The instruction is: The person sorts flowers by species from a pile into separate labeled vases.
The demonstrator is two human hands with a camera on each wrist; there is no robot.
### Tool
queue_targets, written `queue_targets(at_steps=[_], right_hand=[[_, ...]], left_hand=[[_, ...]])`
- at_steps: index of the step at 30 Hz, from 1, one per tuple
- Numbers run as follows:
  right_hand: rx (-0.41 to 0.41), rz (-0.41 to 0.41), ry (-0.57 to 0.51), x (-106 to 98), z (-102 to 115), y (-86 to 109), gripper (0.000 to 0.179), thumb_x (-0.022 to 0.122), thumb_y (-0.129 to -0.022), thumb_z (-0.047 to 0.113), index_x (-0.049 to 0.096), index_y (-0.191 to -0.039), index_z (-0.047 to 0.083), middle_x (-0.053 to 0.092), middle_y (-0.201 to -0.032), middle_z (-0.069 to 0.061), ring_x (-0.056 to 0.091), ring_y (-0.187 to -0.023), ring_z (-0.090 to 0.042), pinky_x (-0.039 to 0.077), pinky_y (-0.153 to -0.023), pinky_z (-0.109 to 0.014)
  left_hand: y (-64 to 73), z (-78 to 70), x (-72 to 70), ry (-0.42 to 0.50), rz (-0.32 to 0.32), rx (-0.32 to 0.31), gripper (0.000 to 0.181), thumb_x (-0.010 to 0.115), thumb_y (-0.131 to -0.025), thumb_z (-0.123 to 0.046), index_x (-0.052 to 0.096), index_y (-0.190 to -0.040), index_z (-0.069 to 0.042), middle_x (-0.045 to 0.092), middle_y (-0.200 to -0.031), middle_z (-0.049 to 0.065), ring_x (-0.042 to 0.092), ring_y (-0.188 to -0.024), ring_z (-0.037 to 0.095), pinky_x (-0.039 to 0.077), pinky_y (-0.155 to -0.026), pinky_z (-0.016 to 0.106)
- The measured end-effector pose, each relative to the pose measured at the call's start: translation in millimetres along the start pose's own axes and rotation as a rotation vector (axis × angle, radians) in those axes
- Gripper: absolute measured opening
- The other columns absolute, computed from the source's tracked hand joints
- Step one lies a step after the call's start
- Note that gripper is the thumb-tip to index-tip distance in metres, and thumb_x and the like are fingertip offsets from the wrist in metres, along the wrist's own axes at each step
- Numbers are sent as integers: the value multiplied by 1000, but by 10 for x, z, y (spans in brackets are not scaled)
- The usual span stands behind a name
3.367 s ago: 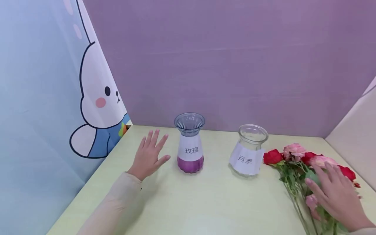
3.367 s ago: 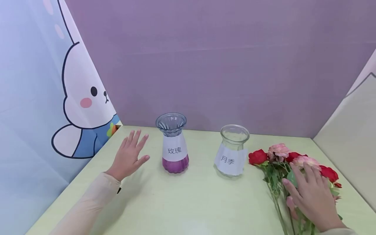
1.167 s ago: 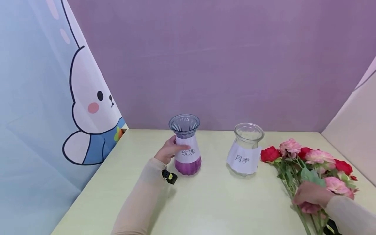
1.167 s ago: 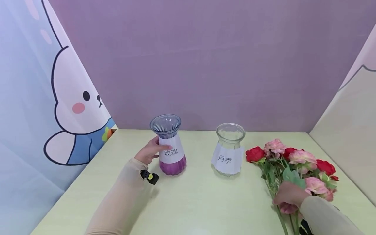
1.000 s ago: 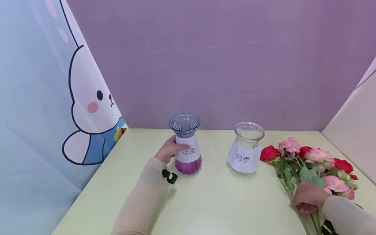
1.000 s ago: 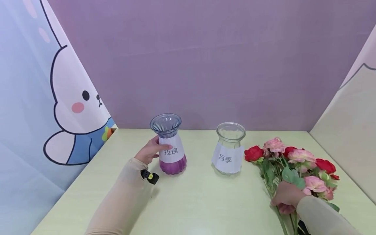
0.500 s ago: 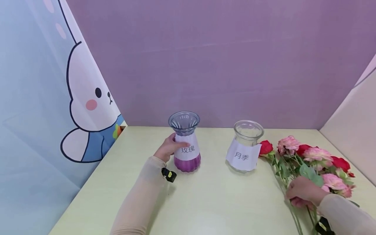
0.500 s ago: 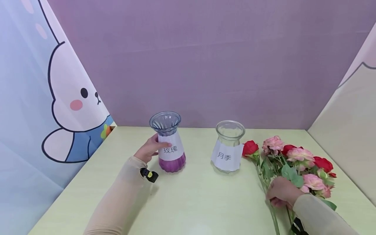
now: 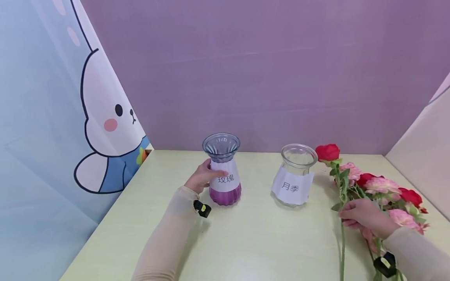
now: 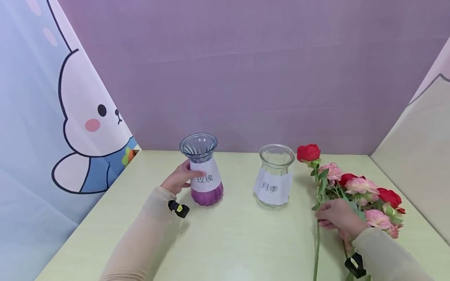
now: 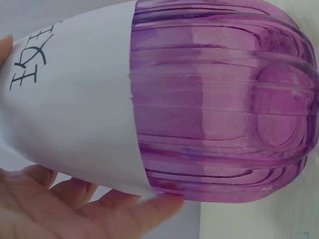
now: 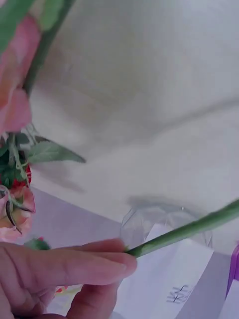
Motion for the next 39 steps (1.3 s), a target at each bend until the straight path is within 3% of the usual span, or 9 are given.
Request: queue_targets(at_steps=[7,12,18,23,28,30,35,39], right_hand=[[-27,-31,-145,0,35,-14,24,58,-93,6,60,-102,-16,69,-84,-5,67,-71,-14,58,-66,-28],[-66,-71,-312,85,70,-7,22,59,-94,7,59,-102,-13,69,-86,-2,69,-75,-12,58,-71,-28],[-96,-101,-591,196,146,22,5,58,-94,2,58,-98,1,70,-82,1,69,-76,-10,58,-71,-27],[-140,-144,-844,324,214,63,18,56,-93,-4,60,-91,13,71,-80,0,70,-74,-11,58,-70,-26],[-173,-187,-917,452,312,99,15,53,-93,-5,45,-103,3,71,-81,1,69,-76,-9,57,-72,-23],[-172,-195,-918,509,353,104,13,53,-94,-5,46,-102,2,71,-81,2,69,-77,-8,56,-74,-23],[-125,-203,-903,672,433,118,5,51,-97,0,48,-100,3,70,-80,5,68,-78,-5,55,-78,-21],[-98,-222,-904,788,499,124,13,48,-98,1,38,-107,0,69,-79,7,67,-77,-2,54,-78,-19]], left_hand=[[-18,20,-9,-6,9,0,71,72,-82,-14,37,-144,-13,51,-136,17,47,-124,38,38,-97,61],[-25,13,-29,-25,3,12,71,73,-82,-16,38,-144,-13,51,-136,16,48,-122,37,41,-96,59],[-15,1,-44,-40,-4,17,72,74,-81,-15,38,-144,-11,51,-135,16,50,-122,36,42,-96,57],[-29,8,-34,-40,-1,25,73,75,-81,-15,38,-144,-12,53,-134,15,51,-121,35,42,-97,57],[-30,9,-25,-48,9,20,72,75,-82,-15,37,-144,-11,53,-133,15,52,-119,35,44,-96,53],[-31,9,-33,-53,3,20,72,74,-82,-15,37,-143,-11,53,-133,15,52,-120,35,44,-96,54],[-42,15,-47,-54,-2,19,73,74,-82,-16,37,-144,-11,51,-134,16,51,-121,36,43,-96,56],[-52,10,-37,-65,6,17,74,75,-82,-17,35,-144,-12,51,-135,15,50,-121,35,43,-97,55]])
Point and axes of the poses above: each hand's wrist, its own y-axis away from the middle knuckle, its own x-axis out of the palm, z = x × y, the point moved 2 cm from there along -y, towards the middle knuckle
